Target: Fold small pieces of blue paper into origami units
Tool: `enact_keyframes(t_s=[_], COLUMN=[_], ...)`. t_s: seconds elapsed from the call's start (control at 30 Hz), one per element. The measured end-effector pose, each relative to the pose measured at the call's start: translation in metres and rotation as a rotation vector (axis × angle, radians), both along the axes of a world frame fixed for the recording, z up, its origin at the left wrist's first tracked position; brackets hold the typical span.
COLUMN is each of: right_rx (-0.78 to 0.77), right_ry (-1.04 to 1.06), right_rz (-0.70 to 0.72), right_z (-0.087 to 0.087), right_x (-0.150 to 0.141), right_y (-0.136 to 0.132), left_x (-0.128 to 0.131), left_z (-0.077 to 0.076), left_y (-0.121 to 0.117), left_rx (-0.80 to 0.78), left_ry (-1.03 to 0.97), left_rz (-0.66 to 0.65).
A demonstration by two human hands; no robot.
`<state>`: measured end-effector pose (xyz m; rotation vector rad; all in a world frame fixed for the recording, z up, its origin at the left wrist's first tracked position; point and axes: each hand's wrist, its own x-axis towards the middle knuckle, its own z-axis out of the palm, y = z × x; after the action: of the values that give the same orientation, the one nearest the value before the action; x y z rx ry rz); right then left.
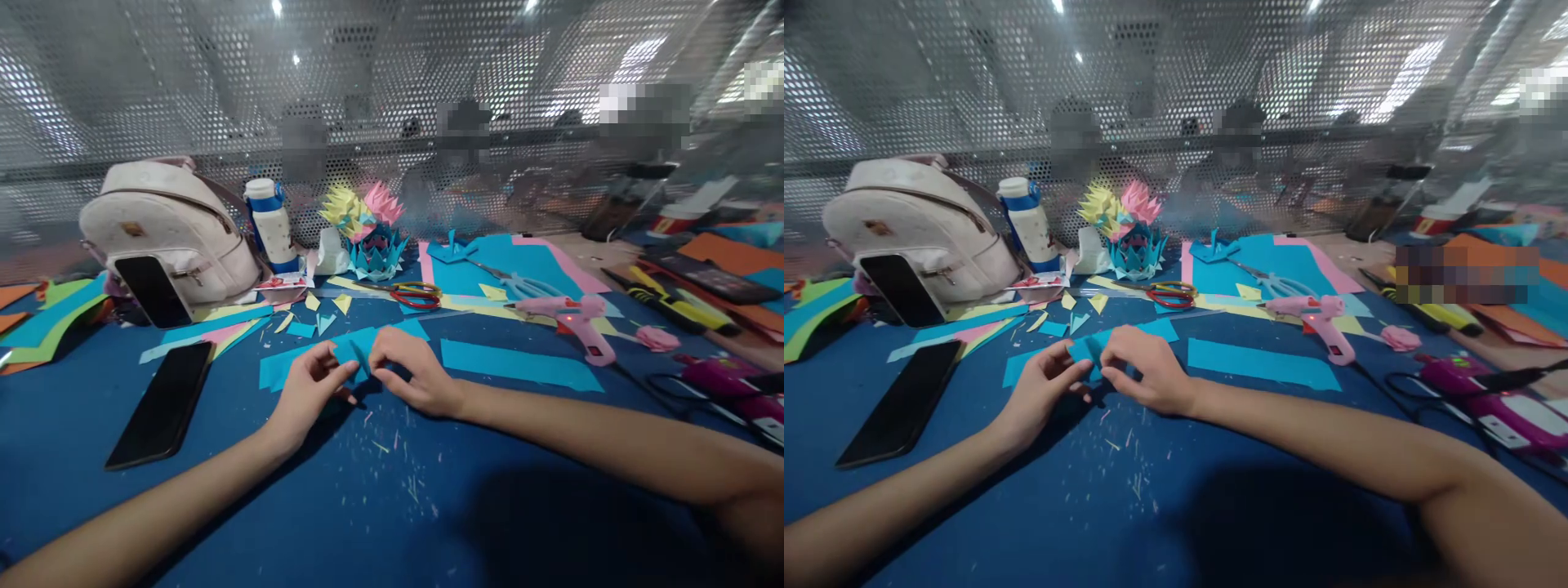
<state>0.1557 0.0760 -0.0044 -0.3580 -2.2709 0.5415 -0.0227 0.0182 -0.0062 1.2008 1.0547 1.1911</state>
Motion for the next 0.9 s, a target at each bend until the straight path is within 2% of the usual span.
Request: enact_keyframes(t_s=[0.07, 0.17, 0.27, 0.47, 0.6, 0.77, 0.9], right_rx=[-0.087, -0.311, -0.471, -0.62, -0.653, -0.591, -0.562], right_ry=[0.069, 0.013, -0.076, -0.139, -0.169, -0.183, -0.188], right_rz=[-0.025, 0.008, 0.045, 0.026, 0.067, 0.128, 0.14], right_z=[0.003, 0.004, 0.0, -0.008, -0.008, -0.007, -0.007], right_x=[0.001, 0.003, 0.005, 0.004, 0.003, 0.002, 0.002], right_y=[0.001, 0.002, 0.006, 0.013, 0.015, 0.013, 0.012], left_x=[-0.001, -0.001, 0.0, -0.003, -0.006, -0.007, -0.006], left_z=[-0.001, -0.002, -0.003, -0.004, -0.005, -0.006, -0.007], left_y=[0.0, -0.002, -0.003, 0.0, 0.002, 0.002, 0.002], left_rx=[-0.007, -0.02, -0.017, -0.009, 0.009, 0.029, 0.027], left_ry=[0.053, 0.08, 0.149, 0.271, 0.306, 0.41, 0.394], left_rz=[-0.072, -0.128, -0.102, -0.046, -0.035, 0.002, -0.018])
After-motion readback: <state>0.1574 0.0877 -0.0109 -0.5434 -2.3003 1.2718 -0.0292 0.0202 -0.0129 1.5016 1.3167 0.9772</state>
